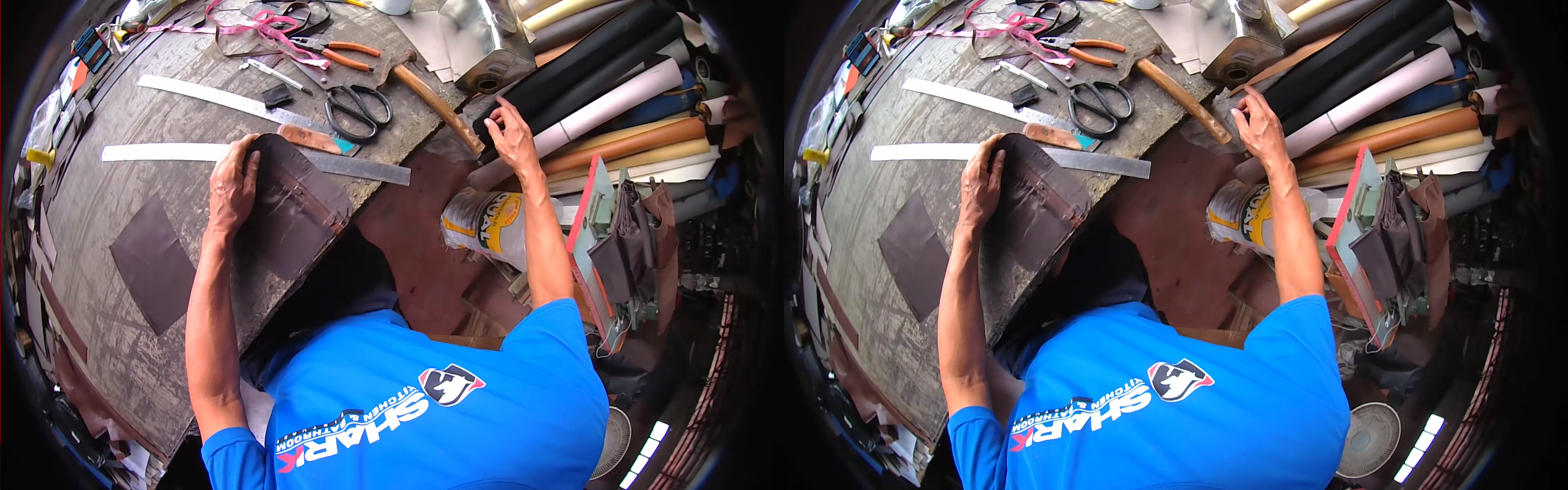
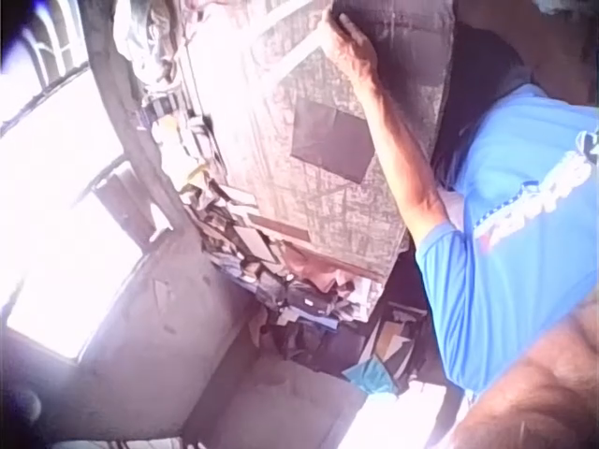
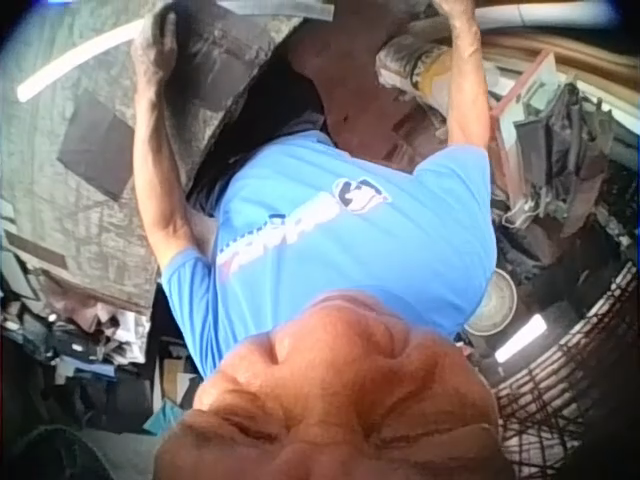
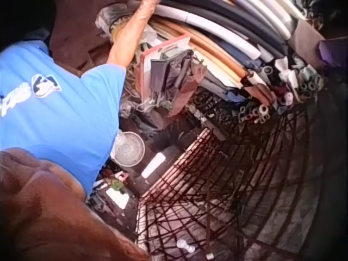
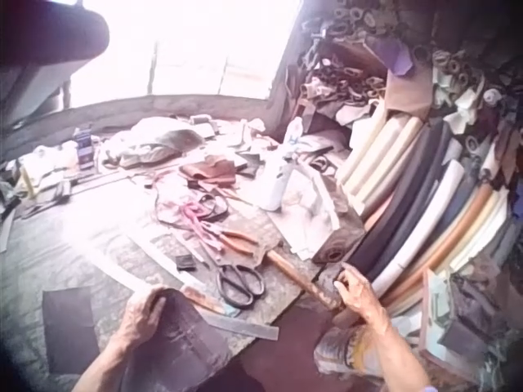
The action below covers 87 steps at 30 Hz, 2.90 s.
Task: Measuring leather pieces and inspecting the assembly of a leather pouch with a zipper.
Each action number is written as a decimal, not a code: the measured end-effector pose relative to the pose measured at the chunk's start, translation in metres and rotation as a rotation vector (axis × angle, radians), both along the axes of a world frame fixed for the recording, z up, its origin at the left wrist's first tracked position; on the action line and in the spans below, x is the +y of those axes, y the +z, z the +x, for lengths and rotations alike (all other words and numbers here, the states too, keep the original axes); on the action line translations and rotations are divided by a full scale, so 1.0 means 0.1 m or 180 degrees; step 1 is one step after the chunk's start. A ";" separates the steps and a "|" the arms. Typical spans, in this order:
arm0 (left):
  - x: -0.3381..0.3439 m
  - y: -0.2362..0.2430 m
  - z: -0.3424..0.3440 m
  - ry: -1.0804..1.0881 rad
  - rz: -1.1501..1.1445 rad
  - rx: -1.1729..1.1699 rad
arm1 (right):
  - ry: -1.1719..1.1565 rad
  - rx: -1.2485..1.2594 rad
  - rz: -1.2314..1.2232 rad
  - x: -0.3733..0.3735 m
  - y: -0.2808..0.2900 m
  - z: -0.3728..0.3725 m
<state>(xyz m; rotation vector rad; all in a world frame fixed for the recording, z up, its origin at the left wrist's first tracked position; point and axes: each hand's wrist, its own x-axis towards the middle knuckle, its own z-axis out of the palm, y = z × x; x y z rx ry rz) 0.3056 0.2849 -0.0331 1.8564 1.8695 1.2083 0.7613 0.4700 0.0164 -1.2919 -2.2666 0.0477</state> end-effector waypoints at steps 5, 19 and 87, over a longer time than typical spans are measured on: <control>-0.03 0.00 -0.01 0.0068 -0.0172 -0.0075 | 0.0452 -0.0774 -0.0294 0.42 0.03 -0.04; -0.12 0.23 -0.15 0.0400 -0.0390 -0.1670 | 0.0324 -0.1451 -0.0359 0.40 0.19 -0.13; -1.21 0.02 0.48 0.1349 0.0167 -0.2430 | 0.0740 0.3426 -0.2594 -2.62 -0.48 -1.80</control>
